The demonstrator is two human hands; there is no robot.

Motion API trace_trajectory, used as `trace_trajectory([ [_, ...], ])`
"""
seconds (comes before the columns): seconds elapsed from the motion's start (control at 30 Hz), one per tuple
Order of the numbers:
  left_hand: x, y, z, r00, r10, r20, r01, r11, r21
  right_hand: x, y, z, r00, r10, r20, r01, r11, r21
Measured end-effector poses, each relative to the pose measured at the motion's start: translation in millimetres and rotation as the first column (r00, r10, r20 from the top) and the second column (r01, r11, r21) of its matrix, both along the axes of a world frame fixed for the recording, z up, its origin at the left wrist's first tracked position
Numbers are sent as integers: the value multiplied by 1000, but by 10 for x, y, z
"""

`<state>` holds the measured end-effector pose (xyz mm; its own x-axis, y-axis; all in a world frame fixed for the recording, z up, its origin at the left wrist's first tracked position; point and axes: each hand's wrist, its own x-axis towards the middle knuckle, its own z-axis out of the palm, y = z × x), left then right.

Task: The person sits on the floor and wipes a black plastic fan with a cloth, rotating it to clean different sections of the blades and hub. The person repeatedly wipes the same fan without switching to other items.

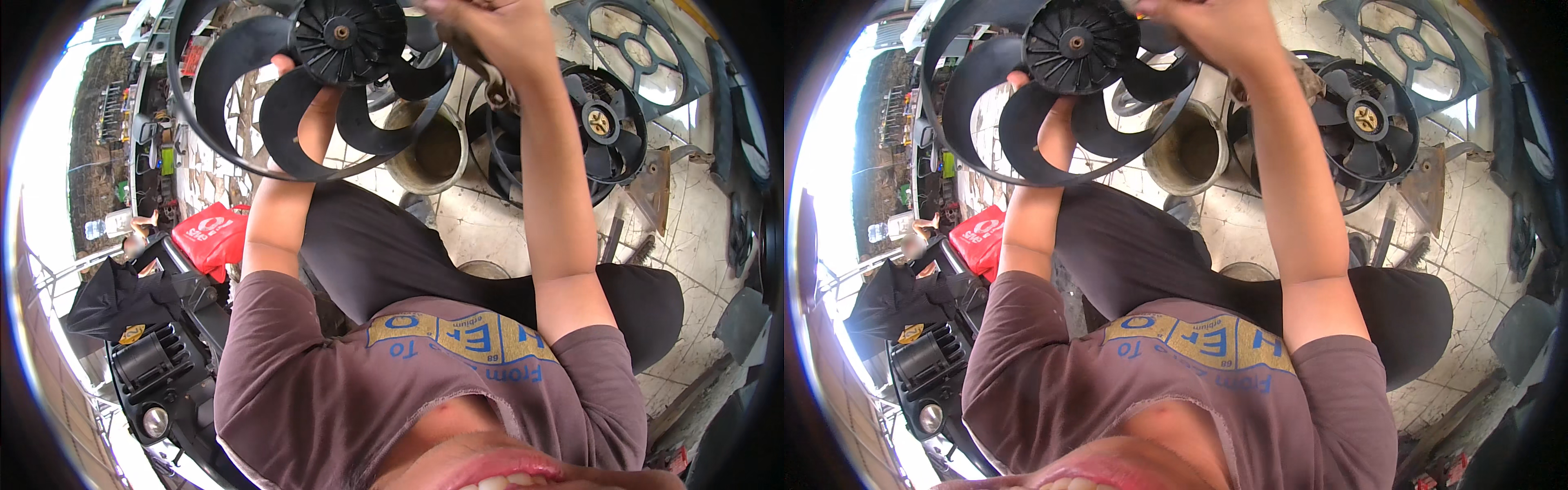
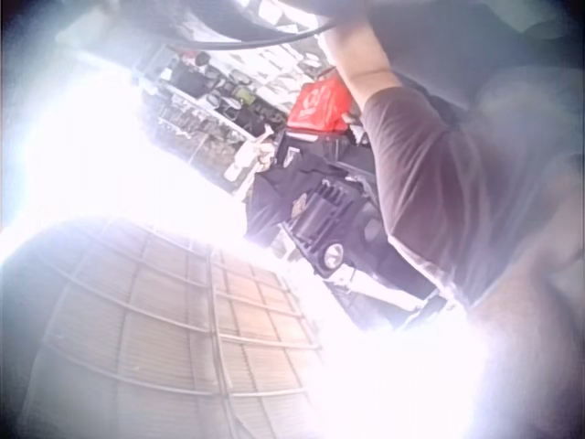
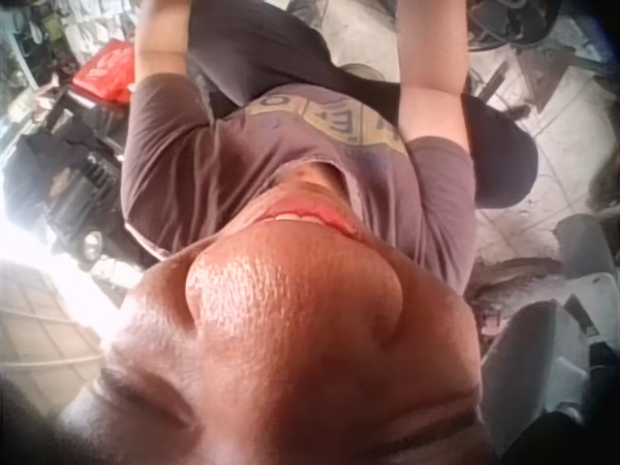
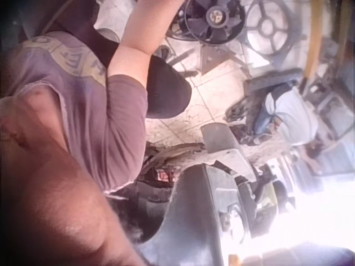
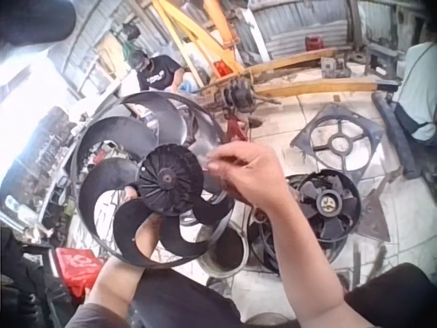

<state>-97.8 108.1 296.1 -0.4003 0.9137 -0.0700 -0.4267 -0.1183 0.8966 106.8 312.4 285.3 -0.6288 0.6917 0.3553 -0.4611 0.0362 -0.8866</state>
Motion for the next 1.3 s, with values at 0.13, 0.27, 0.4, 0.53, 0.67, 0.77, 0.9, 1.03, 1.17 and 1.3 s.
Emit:
trace_trajectory([
  [0.13,24,-165,8,1000,27,-13,-27,1000,-5,-231,-440,-5,997,-1,-77,32,912,409],
  [0.27,44,-216,12,999,33,-15,-33,999,4,-420,-758,-175,996,-35,-80,74,819,569],
  [0.4,61,-318,-26,999,42,-15,-43,999,-18,-430,-970,-218,989,-135,54,74,789,610],
  [0.53,47,-269,-122,999,38,-7,-38,997,-69,-505,-987,-321,982,-160,104,70,809,583],
  [0.67,6,-99,-265,1000,14,17,-11,989,-150,-447,-997,-334,947,-289,140,95,670,736],
  [0.77,13,57,-303,999,-24,31,30,980,-197,-407,-820,-383,944,-145,298,-133,658,741],
  [0.9,34,243,-387,997,-64,51,74,970,-231,-325,-650,-378,850,-119,513,-320,657,683],
  [1.03,90,330,-440,995,-77,67,92,962,-256,-322,-434,-260,698,62,714,-551,683,479],
  [1.17,104,401,-393,996,-66,56,78,965,-251,-313,-525,-241,785,-72,615,-388,717,580],
  [1.3,108,474,-308,998,-42,36,49,977,-209,-368,-469,-326,845,-147,515,-258,731,632],
])
